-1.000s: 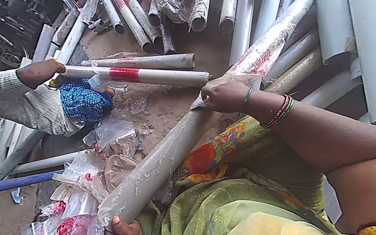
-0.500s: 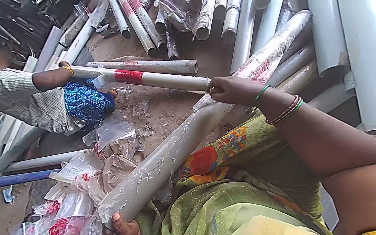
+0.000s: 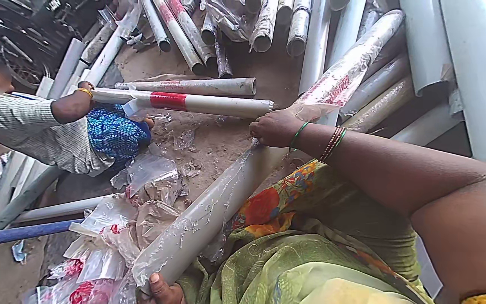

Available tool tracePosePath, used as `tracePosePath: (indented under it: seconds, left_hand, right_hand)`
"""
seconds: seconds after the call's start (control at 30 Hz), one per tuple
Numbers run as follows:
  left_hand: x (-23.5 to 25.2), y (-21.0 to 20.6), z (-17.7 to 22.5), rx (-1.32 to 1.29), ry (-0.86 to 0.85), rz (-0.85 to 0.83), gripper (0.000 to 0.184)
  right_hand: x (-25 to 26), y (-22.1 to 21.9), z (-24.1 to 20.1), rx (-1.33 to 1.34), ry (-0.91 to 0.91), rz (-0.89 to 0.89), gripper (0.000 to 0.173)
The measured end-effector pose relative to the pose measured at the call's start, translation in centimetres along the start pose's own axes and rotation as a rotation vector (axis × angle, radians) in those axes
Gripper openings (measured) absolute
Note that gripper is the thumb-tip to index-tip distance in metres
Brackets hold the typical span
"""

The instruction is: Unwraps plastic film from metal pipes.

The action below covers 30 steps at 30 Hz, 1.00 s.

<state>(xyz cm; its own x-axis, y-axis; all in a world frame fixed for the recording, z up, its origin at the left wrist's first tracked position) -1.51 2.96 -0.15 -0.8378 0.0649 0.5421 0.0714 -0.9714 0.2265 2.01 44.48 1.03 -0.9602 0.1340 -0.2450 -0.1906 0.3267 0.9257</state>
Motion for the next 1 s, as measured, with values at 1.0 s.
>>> tracePosePath:
  seconds: [1.0]
  left_hand:
    - [6.0, 0.2, 5.5, 0.080, -0.281, -0.228, 0.020]
  right_hand:
    - [-0.9, -0.3, 0.9, 0.136, 0.026, 0.198, 0.020]
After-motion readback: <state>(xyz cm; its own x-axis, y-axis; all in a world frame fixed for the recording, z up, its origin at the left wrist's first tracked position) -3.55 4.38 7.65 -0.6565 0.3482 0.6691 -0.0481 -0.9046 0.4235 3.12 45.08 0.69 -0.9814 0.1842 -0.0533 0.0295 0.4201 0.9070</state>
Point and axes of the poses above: each hand's wrist, its own x-axis towards the middle knuckle, its own y-axis out of the back of the hand, z = x × y, the point moved 3 cm from there along x, towards the middle knuckle, and after that the axes turned 3 degrees about -z, right-handed, at the moved point
